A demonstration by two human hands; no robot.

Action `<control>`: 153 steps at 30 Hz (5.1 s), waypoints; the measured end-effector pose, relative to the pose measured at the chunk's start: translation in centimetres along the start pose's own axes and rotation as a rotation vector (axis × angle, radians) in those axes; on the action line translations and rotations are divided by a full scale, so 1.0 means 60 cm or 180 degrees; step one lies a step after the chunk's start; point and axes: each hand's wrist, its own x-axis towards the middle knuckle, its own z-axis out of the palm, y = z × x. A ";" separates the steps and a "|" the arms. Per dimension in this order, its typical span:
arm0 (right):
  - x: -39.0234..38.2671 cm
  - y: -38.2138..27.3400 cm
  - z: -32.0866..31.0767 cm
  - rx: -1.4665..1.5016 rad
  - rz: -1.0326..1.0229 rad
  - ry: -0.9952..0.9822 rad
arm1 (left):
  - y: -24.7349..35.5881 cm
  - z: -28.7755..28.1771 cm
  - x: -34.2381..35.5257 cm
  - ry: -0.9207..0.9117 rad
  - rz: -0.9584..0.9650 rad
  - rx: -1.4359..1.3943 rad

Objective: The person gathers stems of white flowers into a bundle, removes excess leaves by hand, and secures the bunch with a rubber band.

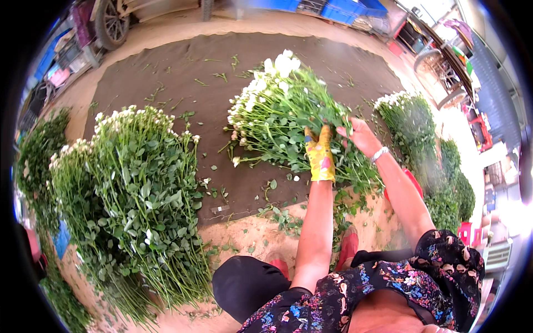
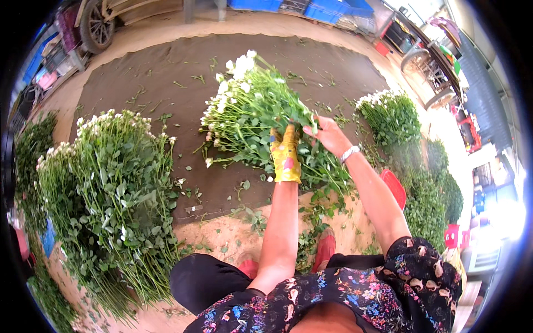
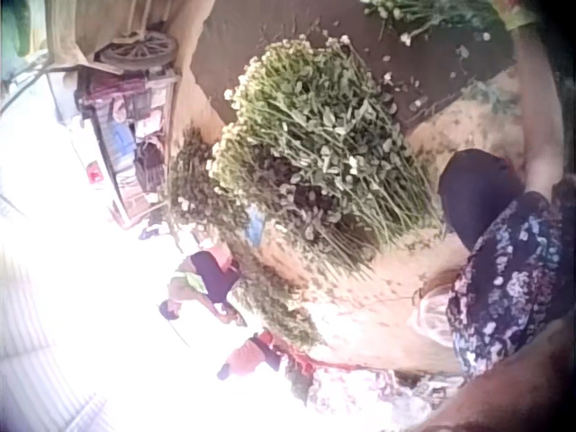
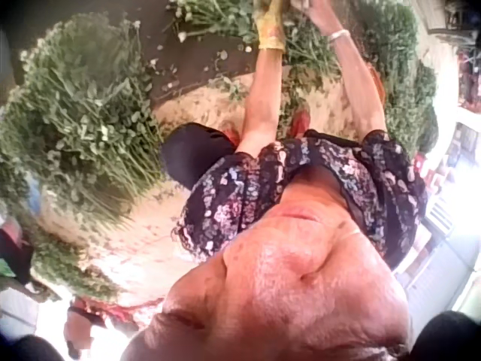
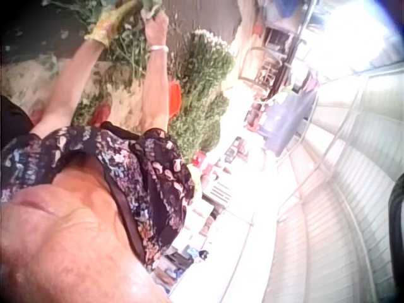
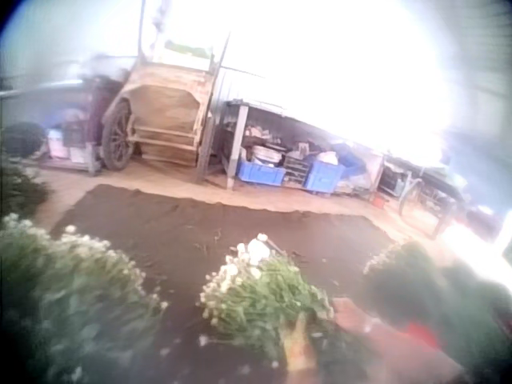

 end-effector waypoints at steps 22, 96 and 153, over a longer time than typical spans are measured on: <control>-0.067 0.030 0.144 -0.2311 -0.1709 0.0152 | 0.031 -0.044 -0.054 0.0792 0.0130 -0.0574; 0.033 0.062 0.005 -0.0850 -0.1081 0.0911 | -0.001 -0.327 -0.046 -0.0140 -0.0508 -0.1509; -0.119 0.118 0.214 -0.2431 -0.1615 -0.0733 | 0.057 -0.246 -0.037 0.0737 -0.0421 -0.0888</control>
